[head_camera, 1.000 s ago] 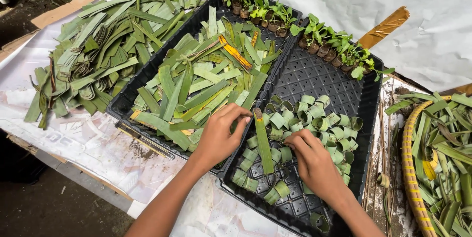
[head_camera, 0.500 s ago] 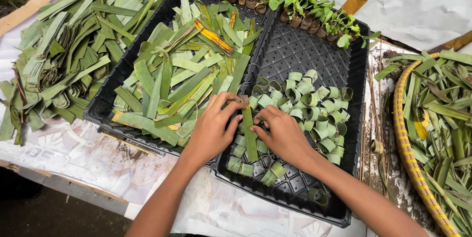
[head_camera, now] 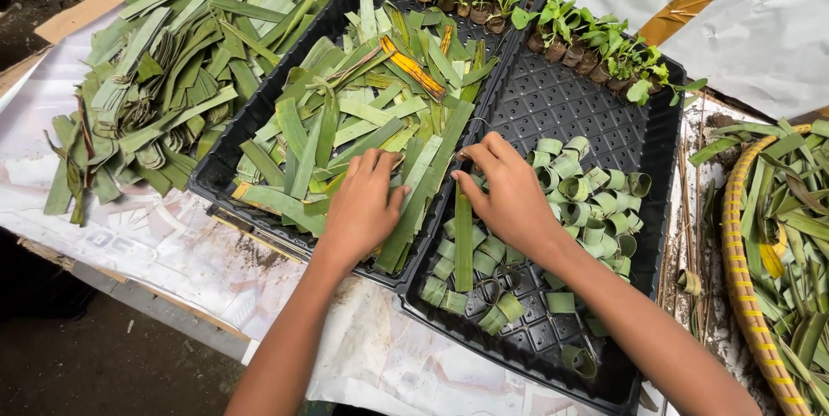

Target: Folding and tying long leaves to create small cylindrical pots for seedlings.

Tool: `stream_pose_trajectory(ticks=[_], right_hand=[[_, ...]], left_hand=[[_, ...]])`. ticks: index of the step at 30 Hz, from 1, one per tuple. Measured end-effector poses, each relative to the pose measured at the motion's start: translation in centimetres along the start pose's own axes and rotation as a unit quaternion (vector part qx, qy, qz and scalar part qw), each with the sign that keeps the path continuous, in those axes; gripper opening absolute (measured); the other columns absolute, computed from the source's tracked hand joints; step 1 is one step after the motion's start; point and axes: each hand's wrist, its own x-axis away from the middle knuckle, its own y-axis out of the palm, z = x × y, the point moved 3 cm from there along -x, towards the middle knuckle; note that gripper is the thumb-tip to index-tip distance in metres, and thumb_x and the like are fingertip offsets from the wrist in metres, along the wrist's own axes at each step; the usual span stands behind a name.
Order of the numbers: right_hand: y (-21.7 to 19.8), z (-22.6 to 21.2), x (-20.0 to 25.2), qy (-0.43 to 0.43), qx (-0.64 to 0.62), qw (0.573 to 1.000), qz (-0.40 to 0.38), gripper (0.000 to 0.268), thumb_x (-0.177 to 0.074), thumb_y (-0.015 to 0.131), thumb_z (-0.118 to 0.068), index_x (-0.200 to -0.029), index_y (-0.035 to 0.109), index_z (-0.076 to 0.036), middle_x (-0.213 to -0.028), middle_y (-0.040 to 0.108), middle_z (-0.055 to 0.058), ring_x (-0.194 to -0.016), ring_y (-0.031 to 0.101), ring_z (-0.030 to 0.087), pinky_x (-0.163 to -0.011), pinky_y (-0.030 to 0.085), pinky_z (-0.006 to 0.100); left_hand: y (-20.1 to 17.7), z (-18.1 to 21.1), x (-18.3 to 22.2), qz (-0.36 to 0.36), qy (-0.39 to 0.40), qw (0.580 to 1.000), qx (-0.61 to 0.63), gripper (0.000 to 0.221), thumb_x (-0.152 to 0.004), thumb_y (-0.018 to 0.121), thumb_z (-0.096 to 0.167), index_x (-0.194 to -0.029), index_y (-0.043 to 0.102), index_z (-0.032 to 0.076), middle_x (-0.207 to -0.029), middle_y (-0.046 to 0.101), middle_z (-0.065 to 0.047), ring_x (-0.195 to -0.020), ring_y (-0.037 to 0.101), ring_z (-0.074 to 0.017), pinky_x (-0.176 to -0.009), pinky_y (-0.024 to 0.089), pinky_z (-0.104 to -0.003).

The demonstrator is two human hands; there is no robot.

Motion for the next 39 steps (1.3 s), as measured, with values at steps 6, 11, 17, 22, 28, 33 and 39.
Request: stream_pose_trajectory(ticks=[6,11,17,22,28,33,39], right_hand=[[0.3,-0.1,-4.0,-0.010,0.002,1.000,0.008,0.027,-0.098,0.069,-0.007,-0.116,0.063,0.011,-0.096,0.044,0.011,-0.087,0.057,0.032,-0.075,0.054,0.045],[2.1,1.2,-5.3,0.002,0.021,1.000,-0.015,0.029,-0.097,0.069,-0.010,-0.119,0.061,0.008,-0.100,0.043,0.011,-0.095,0.057,0.031,-0.079,0.054,0.044],[2.8,1.8,-5.0,0.029,0.076,0.996,-0.047,0.033,-0.096,0.070,-0.018,-0.119,0.063,0.004,-0.103,0.046,0.009,-0.098,0.057,0.027,-0.078,0.056,0.040],[2.0,5.5,-5.6,0.086,0.095,0.991,-0.038,0.039,-0.098,0.070,-0.024,-0.121,0.063,0.007,-0.100,0.043,0.011,-0.094,0.054,0.028,-0.077,0.053,0.043],[2.4,6.3,-6.3,0.116,0.035,0.991,-0.050,0.045,-0.093,0.076,-0.028,-0.122,0.062,0.004,-0.100,0.043,0.009,-0.095,0.054,0.029,-0.080,0.050,0.045],[3.3,7.4,-6.8,0.097,-0.043,0.994,-0.018,0.015,-0.093,0.074,-0.014,-0.099,0.065,-0.004,-0.092,0.041,0.004,-0.086,0.055,0.029,-0.074,0.046,0.046],[0.7,5.3,-6.9,0.059,0.023,0.992,0.108,0.014,-0.098,0.070,-0.008,-0.105,0.058,-0.005,-0.095,0.042,0.007,-0.087,0.056,0.030,-0.070,0.049,0.045]], left_hand=[[0.5,-2.8,-0.6,0.040,-0.050,0.998,-0.029,0.043,-0.093,0.067,0.008,-0.133,0.056,0.000,-0.131,0.051,-0.018,-0.135,0.045,-0.0413,-0.097,0.053,-0.055],[0.8,-3.5,-1.1,0.049,-0.066,0.995,-0.060,0.038,-0.092,0.065,0.003,-0.129,0.058,0.002,-0.119,0.054,-0.012,-0.122,0.053,-0.0326,-0.078,0.062,-0.046],[1.3,-4.3,-1.1,0.058,-0.066,0.995,-0.046,0.032,-0.092,0.065,0.000,-0.124,0.062,-0.001,-0.111,0.056,-0.013,-0.112,0.059,-0.0326,-0.068,0.063,-0.045],[0.1,-2.5,-0.5,0.087,-0.037,0.995,-0.032,0.038,-0.089,0.067,-0.001,-0.126,0.059,-0.001,-0.113,0.053,-0.015,-0.109,0.058,-0.0352,-0.067,0.063,-0.047],[-1.7,0.1,0.2,0.103,0.047,0.993,0.034,0.031,-0.096,0.062,0.008,-0.127,0.063,0.004,-0.129,0.050,-0.020,-0.122,0.051,-0.0428,-0.093,0.051,-0.055],[0.5,-0.6,0.0,-0.018,0.048,0.999,0.007,0.039,-0.091,0.072,0.026,-0.123,0.063,0.006,-0.132,0.047,-0.014,-0.132,0.040,-0.0417,-0.096,0.046,-0.053],[2.2,-2.1,-0.3,-0.007,0.019,0.999,-0.026,0.030,-0.089,0.071,0.016,-0.114,0.063,0.001,-0.123,0.050,-0.013,-0.127,0.045,-0.0397,-0.091,0.046,-0.049]])
